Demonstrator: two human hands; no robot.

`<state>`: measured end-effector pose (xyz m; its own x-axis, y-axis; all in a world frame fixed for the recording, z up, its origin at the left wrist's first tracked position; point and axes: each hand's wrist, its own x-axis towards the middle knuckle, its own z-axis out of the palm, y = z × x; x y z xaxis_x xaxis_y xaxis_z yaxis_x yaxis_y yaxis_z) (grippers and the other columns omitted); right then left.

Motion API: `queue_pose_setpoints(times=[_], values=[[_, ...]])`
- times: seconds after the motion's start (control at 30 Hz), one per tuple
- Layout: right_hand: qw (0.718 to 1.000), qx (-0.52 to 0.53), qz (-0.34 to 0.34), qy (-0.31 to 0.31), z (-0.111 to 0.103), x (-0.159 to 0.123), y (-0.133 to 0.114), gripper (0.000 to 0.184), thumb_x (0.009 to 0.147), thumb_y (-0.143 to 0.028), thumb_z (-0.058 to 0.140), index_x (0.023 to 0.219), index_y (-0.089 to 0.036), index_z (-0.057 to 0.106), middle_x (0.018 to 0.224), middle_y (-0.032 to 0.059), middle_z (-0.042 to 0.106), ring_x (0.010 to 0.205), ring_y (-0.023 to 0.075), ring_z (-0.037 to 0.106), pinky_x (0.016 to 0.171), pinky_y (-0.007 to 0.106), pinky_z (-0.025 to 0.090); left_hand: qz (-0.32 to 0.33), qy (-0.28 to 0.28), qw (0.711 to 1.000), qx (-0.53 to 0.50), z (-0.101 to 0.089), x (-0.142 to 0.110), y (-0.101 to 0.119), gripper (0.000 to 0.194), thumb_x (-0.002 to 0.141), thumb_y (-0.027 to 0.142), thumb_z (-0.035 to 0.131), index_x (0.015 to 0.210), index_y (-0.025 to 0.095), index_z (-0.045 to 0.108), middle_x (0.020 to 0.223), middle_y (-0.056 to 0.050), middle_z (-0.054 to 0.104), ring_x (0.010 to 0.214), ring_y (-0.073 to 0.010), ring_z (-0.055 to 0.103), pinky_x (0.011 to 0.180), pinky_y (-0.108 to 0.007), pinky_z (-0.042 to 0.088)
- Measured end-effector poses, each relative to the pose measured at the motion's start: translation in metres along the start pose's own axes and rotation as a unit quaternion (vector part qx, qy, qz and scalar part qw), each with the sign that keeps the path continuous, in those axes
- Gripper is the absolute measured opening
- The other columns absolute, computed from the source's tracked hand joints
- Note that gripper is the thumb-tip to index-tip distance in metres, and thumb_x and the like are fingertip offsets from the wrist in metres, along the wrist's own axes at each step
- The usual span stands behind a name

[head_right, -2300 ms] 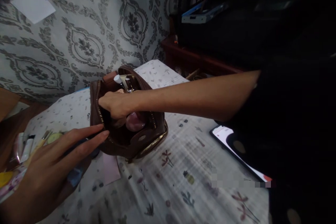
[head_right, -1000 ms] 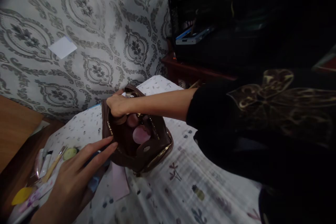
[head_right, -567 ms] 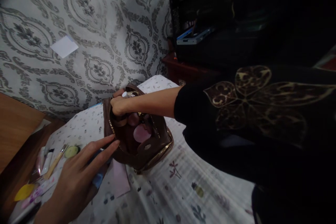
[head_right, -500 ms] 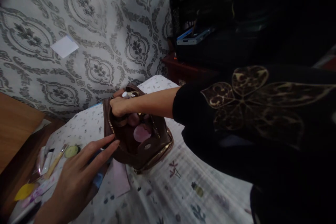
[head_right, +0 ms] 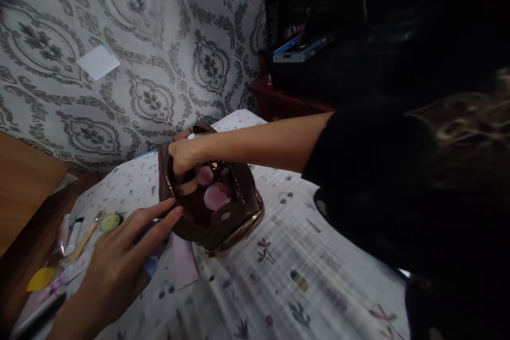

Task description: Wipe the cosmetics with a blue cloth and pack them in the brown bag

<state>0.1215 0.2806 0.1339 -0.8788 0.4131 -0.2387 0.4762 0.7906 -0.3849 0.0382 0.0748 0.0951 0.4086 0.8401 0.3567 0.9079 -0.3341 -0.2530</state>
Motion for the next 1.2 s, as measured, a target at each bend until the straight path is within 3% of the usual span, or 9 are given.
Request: queue_pose_setpoints(times=[0.17,0.53,0.7,0.93,1.07,1.2], values=[[0.999,-0.030,-0.012,-0.018,0.010,-0.019,-0.003,0.034,0.070,-0.014,0.069,0.102,-0.002,0.069,0.093,0.0131,0.072,0.081,0.0220,0.066,0.063,0.026,0.048,-0.003,-0.007,1.000,0.000,0.000,-0.001,0.000,0.083,0.055,-0.001,0.040,0.135,0.018,0.053,0.135,-0.011,0.059,0.105,-0.0244,0.063,0.073,-0.034,0.057],[0.999,-0.047,-0.020,-0.015,0.021,-0.017,-0.010,0.039,0.065,-0.007,0.073,0.104,-0.003,0.070,0.098,0.0169,0.072,0.085,0.0247,0.070,0.072,0.028,0.054,-0.003,0.001,1.000,-0.008,0.001,0.000,0.001,0.061,0.076,-0.002,0.040,0.132,0.016,0.056,0.131,-0.013,0.061,0.105,-0.0238,0.062,0.071,-0.032,0.053],[0.997,-0.077,-0.027,-0.018,0.021,-0.021,-0.010,0.041,0.071,-0.009,0.072,0.111,-0.001,0.067,0.116,0.0210,0.066,0.093,0.0258,0.068,0.071,0.027,0.051,-0.002,0.007,1.000,-0.016,0.002,-0.001,0.001,0.058,0.079,0.000,0.040,0.132,0.016,0.056,0.131,-0.013,0.061,0.106,-0.0243,0.062,0.071,-0.032,0.053],[0.996,-0.048,-0.071,0.003,0.015,-0.033,0.002,0.029,0.071,-0.019,0.070,0.099,-0.009,0.069,0.082,0.0068,0.069,0.067,0.0166,0.063,0.054,0.024,0.042,0.001,0.008,1.000,-0.017,0.001,-0.004,0.000,0.059,0.079,-0.003,0.039,0.133,0.016,0.055,0.131,-0.013,0.061,0.108,-0.0242,0.062,0.075,-0.034,0.055],[0.996,-0.044,-0.079,0.005,0.020,-0.050,0.009,0.026,0.070,-0.027,0.076,0.090,-0.013,0.067,0.079,0.0030,0.065,0.063,0.0140,0.060,0.051,0.023,0.039,0.002,0.011,1.000,-0.018,0.004,-0.007,-0.002,0.054,0.086,0.000,0.039,0.135,0.018,0.054,0.134,-0.012,0.059,0.108,-0.0235,0.062,0.079,-0.034,0.056],[0.998,-0.025,-0.057,-0.007,0.025,-0.066,0.013,0.028,0.070,-0.028,0.080,0.093,-0.016,0.068,0.083,0.0024,0.065,0.069,0.0144,0.061,0.057,0.024,0.044,-0.004,-0.002,1.000,-0.030,0.007,-0.010,-0.006,0.048,0.094,0.009,0.040,0.139,0.021,0.052,0.137,-0.011,0.057,0.112,-0.0247,0.061,0.085,-0.036,0.058]])
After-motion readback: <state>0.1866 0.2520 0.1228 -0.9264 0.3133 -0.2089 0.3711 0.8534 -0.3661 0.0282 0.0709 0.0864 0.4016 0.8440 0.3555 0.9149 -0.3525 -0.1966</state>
